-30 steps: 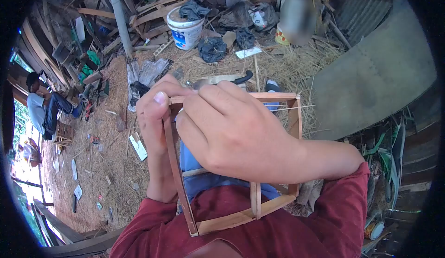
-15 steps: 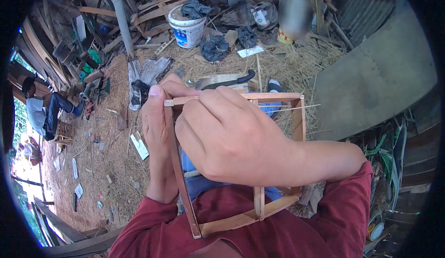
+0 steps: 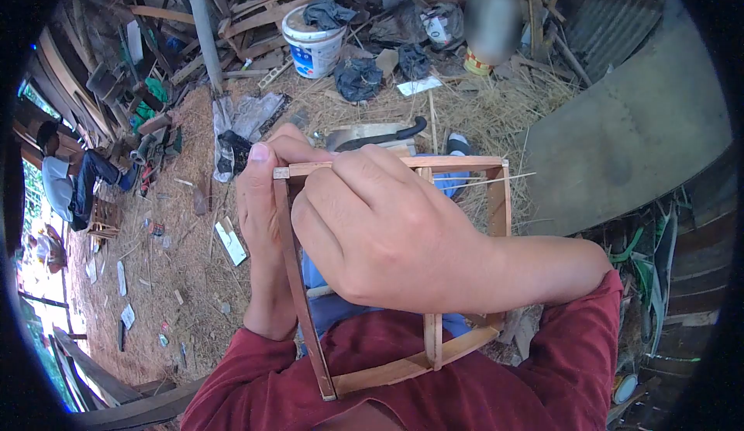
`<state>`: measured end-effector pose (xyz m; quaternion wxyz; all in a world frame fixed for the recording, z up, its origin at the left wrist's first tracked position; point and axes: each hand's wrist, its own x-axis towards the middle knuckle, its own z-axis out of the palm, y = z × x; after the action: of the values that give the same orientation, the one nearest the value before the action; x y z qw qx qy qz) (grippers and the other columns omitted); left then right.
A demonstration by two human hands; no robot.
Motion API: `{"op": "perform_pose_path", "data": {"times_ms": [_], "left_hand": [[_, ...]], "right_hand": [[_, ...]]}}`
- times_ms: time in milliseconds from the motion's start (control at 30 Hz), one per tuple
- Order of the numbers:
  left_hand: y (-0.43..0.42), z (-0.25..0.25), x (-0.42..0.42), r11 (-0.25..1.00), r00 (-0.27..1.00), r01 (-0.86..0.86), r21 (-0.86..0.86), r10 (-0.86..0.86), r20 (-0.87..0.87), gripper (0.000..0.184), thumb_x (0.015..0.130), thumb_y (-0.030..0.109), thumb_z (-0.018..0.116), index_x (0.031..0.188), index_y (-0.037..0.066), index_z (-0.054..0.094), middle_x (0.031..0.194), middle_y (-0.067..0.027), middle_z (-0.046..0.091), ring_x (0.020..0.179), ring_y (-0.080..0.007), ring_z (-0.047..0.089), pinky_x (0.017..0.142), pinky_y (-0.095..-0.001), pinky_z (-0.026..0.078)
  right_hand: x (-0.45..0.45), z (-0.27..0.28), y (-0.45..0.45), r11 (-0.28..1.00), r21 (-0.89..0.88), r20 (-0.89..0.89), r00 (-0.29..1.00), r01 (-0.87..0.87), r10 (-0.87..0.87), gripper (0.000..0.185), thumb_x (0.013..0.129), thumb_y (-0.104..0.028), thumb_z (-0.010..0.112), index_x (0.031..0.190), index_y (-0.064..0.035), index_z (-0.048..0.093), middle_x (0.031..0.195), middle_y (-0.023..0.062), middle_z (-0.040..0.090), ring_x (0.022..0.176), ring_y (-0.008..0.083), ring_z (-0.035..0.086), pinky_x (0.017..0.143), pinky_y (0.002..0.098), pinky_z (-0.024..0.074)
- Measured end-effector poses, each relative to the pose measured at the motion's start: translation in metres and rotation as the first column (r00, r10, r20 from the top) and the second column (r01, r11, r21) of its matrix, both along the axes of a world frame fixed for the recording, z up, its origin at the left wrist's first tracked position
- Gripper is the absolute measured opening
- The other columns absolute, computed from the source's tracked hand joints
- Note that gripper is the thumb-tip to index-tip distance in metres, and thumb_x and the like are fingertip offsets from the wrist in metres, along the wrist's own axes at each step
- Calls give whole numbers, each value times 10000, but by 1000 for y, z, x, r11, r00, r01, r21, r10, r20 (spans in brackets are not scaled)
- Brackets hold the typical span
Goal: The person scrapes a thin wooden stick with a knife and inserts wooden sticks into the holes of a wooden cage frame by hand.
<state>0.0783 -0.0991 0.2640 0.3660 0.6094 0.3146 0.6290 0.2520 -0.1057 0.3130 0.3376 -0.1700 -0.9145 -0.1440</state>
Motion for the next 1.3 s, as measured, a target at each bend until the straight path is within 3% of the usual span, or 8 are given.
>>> {"op": "perform_pose_path", "data": {"times_ms": [267, 367, 467, 767, 833, 967, 1100, 1300], "left_hand": [[2, -4, -2, 1000, 999, 25, -18, -24, 44, 589, 1119, 311, 311, 959, -66, 734, 882, -114, 615, 782, -166, 551, 720, -317, 428], [2, -4, -1, 999, 998, 21, -33, -19, 53, 585, 1120, 307, 313, 958, -65, 735, 872, -110, 613, 777, -163, 548, 711, -315, 422], [3, -5, -4, 1000, 1000, -5, -30, 6, 25, 578, 1121, 297, 317, 951, -63, 736, 857, -108, 627, 769, -160, 547, 701, -315, 420], [10, -12, -5, 999, 997, -36, 36, 33, 68, 572, 1114, 279, 342, 904, -57, 754, 825, -104, 656, 741, -148, 541, 671, -301, 401], [14, -15, -7, 996, 998, -39, 85, 35, 44, 565, 1110, 276, 354, 897, -58, 756, 818, -103, 658, 740, -144, 539, 671, -298, 399], [19, -14, -12, 995, 999, -48, 90, 48, 8, 568, 1105, 291, 369, 869, -62, 746, 800, -99, 654, 718, -136, 531, 652, -296, 391], [21, -19, -13, 995, 997, -59, 80, 54, 61, 575, 1102, 325, 391, 863, -65, 739, 775, -68, 598, 661, -101, 462, 603, -266, 322], [19, -18, -7, 994, 993, -96, 52, 93, 70, 584, 1100, 355, 407, 867, -61, 743, 729, -26, 502, 643, -84, 394, 584, -272, 261]], "right_hand": [[-2, -1, 2, 1000, -5, 11, 1000, -7, 7, 353, 622, -91, 670, 941, 59, 649, 912, 140, 620, 791, 258, 621, 649, 362, 509], [-5, -6, 7, 996, 89, -51, 999, -1, 6, 178, 657, -107, 650, 780, 13, 604, 785, 86, 514, 732, 223, 556, 634, 319, 474], [-2, -6, 8, 995, 98, -67, 998, -7, 13, 177, 656, -106, 649, 780, 12, 605, 791, 86, 520, 731, 221, 558, 633, 325, 470], [48, 14, 8, 994, -47, -165, 982, -103, 94, 224, 730, -74, 726, 943, -25, 681, 894, 89, 639, 801, 232, 637, 688, 356, 483], [68, 17, 2, 974, -199, -215, 964, 111, -154, 216, 770, -30, 760, 978, -38, 699, 927, 101, 678, 823, 251, 657, 705, 365, 491], [105, 2, 9, 896, -351, -239, 900, 271, -365, 173, 796, 32, 713, 965, -4, 714, 920, 116, 680, 839, 253, 668, 742, 333, 523], [122, -11, 5, 815, -495, -256, 846, 301, -468, 134, 813, 26, 708, 945, 4, 695, 913, 110, 667, 871, 231, 664, 791, 313, 509], [133, -20, 4, 786, -553, -269, 834, 276, -482, 77, 840, 28, 718, 902, 17, 674, 900, 100, 673, 834, 199, 672, 745, 295, 521]]}}
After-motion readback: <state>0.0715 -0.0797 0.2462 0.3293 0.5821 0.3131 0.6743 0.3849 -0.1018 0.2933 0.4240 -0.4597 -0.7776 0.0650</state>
